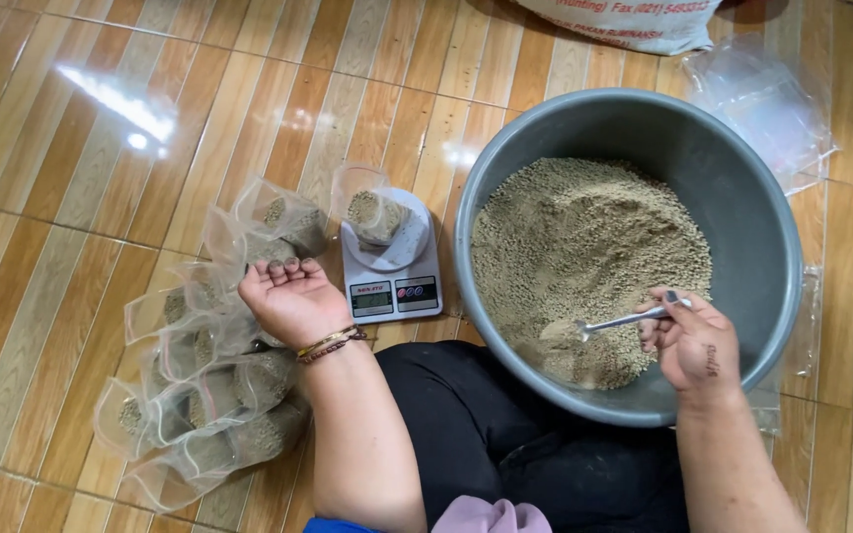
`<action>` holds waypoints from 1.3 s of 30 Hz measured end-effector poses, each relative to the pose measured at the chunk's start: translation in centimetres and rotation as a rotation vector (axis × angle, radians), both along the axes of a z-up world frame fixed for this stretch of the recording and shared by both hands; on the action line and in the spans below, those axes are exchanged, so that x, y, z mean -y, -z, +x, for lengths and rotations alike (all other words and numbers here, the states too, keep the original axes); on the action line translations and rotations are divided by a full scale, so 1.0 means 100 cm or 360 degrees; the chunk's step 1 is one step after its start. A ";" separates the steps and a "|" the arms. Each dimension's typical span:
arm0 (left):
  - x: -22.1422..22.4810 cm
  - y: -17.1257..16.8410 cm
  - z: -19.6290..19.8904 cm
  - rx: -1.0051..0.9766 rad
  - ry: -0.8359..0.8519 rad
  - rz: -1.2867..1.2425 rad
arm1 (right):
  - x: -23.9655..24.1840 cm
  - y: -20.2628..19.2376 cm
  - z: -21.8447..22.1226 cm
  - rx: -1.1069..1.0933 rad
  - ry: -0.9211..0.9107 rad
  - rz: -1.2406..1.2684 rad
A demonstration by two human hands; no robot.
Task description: The person scoops granular material from a large metal bowl into small plastic bags using a spoon and a digital scale. They repeatedly fill bags, place them on the scale to check weight, and set completed bags aside.
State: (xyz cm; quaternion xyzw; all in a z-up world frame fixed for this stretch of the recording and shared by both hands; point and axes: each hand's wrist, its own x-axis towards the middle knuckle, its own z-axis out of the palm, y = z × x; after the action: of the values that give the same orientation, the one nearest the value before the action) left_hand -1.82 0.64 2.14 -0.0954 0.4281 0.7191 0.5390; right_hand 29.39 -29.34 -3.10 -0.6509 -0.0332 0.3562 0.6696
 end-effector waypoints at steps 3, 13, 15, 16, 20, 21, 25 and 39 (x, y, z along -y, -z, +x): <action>0.000 0.000 -0.002 -0.0018 -0.0033 0.0027 | -0.004 -0.015 0.000 0.0010 0.0078 0.0039; 0.001 -0.003 0.000 -0.0074 0.0154 0.0005 | -0.012 -0.028 0.005 0.0133 0.0184 0.0220; 0.003 -0.006 0.002 -0.0138 0.0249 -0.0053 | -0.020 -0.040 -0.001 0.0135 0.0241 0.0204; 0.002 -0.008 0.003 -0.0134 0.0249 -0.0052 | -0.022 -0.042 0.000 0.0139 0.0241 0.0206; 0.003 -0.008 0.007 -0.0274 0.0523 -0.0042 | -0.036 -0.054 -0.002 0.0165 0.0277 0.0282; 0.005 -0.006 0.008 -0.0359 0.0617 0.0012 | -0.039 -0.058 -0.004 0.0152 0.0282 0.0307; 0.006 -0.006 0.013 -0.0387 0.0708 0.0054 | -0.064 -0.073 -0.011 0.0160 0.0275 0.0319; 0.009 0.025 0.022 -0.0553 0.1047 0.0405 | -0.201 -0.113 -0.066 0.0015 0.0019 0.0693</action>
State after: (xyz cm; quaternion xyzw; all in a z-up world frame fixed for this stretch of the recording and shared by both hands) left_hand 0.36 -0.25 -0.32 0.2376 0.4281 0.5606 0.6678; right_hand 22.80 -9.29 8.16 -0.4928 -0.1087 0.3335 0.7964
